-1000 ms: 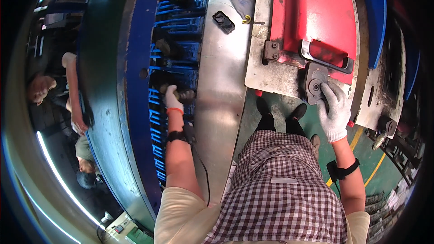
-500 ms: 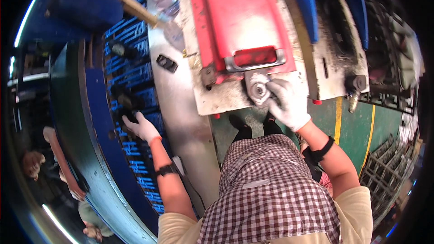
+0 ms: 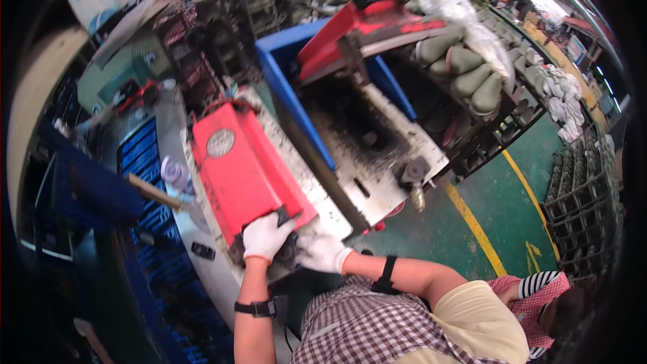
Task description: Placing shoe uppers on lasts into a heating machine and retrieving them for further shaping.
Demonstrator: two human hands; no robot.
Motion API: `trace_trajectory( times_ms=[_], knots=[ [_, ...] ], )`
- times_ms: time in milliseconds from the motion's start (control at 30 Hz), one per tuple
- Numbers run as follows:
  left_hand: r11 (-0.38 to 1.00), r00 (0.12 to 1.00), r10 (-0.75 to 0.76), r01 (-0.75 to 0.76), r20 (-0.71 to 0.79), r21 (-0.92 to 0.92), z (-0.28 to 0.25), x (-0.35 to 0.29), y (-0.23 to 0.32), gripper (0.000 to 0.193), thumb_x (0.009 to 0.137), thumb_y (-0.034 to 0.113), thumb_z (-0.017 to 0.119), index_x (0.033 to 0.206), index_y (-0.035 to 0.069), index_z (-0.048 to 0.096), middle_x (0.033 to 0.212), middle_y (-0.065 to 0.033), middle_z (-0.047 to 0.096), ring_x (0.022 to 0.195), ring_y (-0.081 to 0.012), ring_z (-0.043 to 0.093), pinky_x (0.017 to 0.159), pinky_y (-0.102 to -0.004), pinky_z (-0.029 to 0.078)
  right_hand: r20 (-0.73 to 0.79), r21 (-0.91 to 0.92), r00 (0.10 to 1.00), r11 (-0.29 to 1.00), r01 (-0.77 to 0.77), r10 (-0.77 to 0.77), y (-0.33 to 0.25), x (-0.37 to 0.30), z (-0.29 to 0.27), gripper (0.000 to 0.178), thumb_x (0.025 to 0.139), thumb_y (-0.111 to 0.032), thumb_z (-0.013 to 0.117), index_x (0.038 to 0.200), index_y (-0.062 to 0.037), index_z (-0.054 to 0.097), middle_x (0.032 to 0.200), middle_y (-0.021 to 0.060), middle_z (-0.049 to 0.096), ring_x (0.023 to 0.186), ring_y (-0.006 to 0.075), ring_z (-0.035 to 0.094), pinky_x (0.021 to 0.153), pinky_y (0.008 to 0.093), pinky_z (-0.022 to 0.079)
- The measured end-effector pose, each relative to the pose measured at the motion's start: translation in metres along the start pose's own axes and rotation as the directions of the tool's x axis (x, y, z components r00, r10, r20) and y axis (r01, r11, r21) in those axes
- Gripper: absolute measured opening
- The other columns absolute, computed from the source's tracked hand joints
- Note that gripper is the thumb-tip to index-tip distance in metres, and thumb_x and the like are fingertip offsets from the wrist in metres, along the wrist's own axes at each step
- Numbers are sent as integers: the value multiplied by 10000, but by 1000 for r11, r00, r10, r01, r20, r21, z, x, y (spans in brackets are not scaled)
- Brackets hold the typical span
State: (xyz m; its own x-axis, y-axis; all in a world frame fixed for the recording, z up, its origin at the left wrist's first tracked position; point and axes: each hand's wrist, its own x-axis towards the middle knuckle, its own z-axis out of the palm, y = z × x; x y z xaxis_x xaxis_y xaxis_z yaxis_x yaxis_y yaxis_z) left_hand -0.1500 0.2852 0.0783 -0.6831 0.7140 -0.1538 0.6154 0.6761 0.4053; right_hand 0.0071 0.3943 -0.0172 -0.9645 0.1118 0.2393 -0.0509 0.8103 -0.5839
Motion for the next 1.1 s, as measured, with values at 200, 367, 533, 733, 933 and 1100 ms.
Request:
trace_trajectory(
  times_ms=[200,367,533,733,933,1100],
  knots=[
    [991,971,-130,130,198,15,-12,8,2,571,797,605,692,936,60,788,864,-175,765,876,-332,755,841,-444,571,344,-4,918,978,-208,197,-3,10,-13,371,918,-422,648,1037,-72,627,916,203,706,869,420,713,797,534,557],
    [974,945,-199,220,259,-56,-14,15,7,508,760,551,757,913,68,797,786,-105,773,784,-245,763,803,-375,571,453,-8,874,981,-191,174,-2,18,-24,441,917,-472,650,1117,-80,632,871,239,727,864,431,722,807,531,560],
    [977,958,-179,199,223,-73,-8,15,1,542,744,550,758,946,49,798,848,-145,777,841,-298,763,823,-411,571,456,-32,868,978,-204,196,-3,18,-23,460,919,-495,646,1151,-98,633,887,215,734,881,440,720,817,529,566],
    [967,943,-210,239,257,-87,-13,13,4,527,734,531,775,969,60,805,861,-134,783,847,-275,766,821,-396,572,453,-30,874,983,-183,176,-3,18,-22,440,916,-490,647,1125,-103,641,896,209,735,876,439,716,832,534,557],
    [966,943,-207,239,260,-99,-8,19,3,509,733,517,782,975,71,811,865,-127,785,847,-265,765,819,-387,571,414,-12,897,986,-167,157,7,15,-12,438,913,-480,643,1107,-87,641,880,206,731,874,434,716,823,530,558],
    [943,952,-192,246,237,-226,1,18,-8,318,766,329,839,895,42,797,719,-68,731,672,-156,695,670,-316,533,467,-21,864,979,-200,187,-4,22,-26,454,904,-449,613,1169,-80,634,947,225,744,904,426,726,829,530,557]
  ],
)
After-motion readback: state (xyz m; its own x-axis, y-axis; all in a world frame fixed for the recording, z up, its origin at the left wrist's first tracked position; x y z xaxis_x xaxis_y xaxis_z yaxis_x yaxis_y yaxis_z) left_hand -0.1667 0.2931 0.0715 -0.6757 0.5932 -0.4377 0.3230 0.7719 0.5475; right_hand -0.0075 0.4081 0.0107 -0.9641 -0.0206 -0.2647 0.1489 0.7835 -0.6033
